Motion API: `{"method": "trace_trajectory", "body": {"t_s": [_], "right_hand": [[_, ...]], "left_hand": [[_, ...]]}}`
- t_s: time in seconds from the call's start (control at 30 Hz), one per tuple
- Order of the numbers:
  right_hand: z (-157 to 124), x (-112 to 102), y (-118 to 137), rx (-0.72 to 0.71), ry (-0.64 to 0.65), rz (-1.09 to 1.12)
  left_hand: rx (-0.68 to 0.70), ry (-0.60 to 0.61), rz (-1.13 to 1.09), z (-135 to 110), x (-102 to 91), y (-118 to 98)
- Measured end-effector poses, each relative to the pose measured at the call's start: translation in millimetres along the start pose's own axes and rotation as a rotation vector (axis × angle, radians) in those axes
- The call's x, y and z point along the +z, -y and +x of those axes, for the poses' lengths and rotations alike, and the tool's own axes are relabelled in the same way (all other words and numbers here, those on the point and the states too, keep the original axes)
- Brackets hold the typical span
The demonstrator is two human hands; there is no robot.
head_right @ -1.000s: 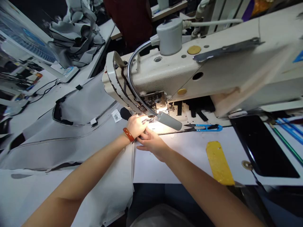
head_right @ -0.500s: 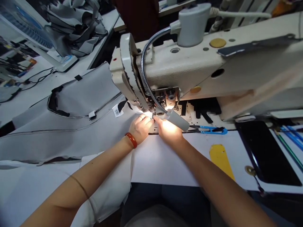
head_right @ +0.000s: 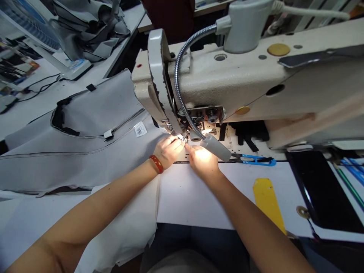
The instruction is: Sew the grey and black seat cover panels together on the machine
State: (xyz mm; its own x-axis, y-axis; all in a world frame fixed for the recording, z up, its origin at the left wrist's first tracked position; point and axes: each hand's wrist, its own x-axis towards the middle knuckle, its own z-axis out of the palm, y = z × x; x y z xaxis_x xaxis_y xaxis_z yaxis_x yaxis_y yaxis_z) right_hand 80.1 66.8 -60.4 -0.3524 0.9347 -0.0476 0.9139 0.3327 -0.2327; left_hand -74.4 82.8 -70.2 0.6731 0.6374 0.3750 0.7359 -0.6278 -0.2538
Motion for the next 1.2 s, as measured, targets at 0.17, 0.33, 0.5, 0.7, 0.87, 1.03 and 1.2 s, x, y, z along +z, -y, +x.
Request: {"method": "trace_trajectory", "body": {"t_s": [0.17, 0.33, 0.5, 0.7, 0.87, 1.03, 1.2], "right_hand": [[0, 5, -1, 0.004, -0.056, 0.017], [-1, 9, -4, -0.012, -0.102, 0.054], [-1, 13, -8, -0.050, -0.138, 0.068], [0, 19, -11, -0.114, -0.242, 0.061], [0, 18, -10, -0.130, -0.257, 0.057], [0, 13, -8, -0.109, -0.184, 0.043], [-1, 13, -6, -0.048, -0.136, 0.065]], "left_hand": [[-0.011, 0.013, -0.022, -1, 3.0, 1], [0.003, -0.048, -0.016, 2, 3.1, 4], [-0.001, -0.127, 0.037, 4, 5.1, 3], [0.004, -0.069, 0.043, 3, 5.4, 2], [0.009, -0.079, 0.036, 3, 2.1, 3], [0.049, -0.078, -0.028, 1, 3.4, 7], [0.089, -0.104, -0.085, -3, 7.2, 8]]}}
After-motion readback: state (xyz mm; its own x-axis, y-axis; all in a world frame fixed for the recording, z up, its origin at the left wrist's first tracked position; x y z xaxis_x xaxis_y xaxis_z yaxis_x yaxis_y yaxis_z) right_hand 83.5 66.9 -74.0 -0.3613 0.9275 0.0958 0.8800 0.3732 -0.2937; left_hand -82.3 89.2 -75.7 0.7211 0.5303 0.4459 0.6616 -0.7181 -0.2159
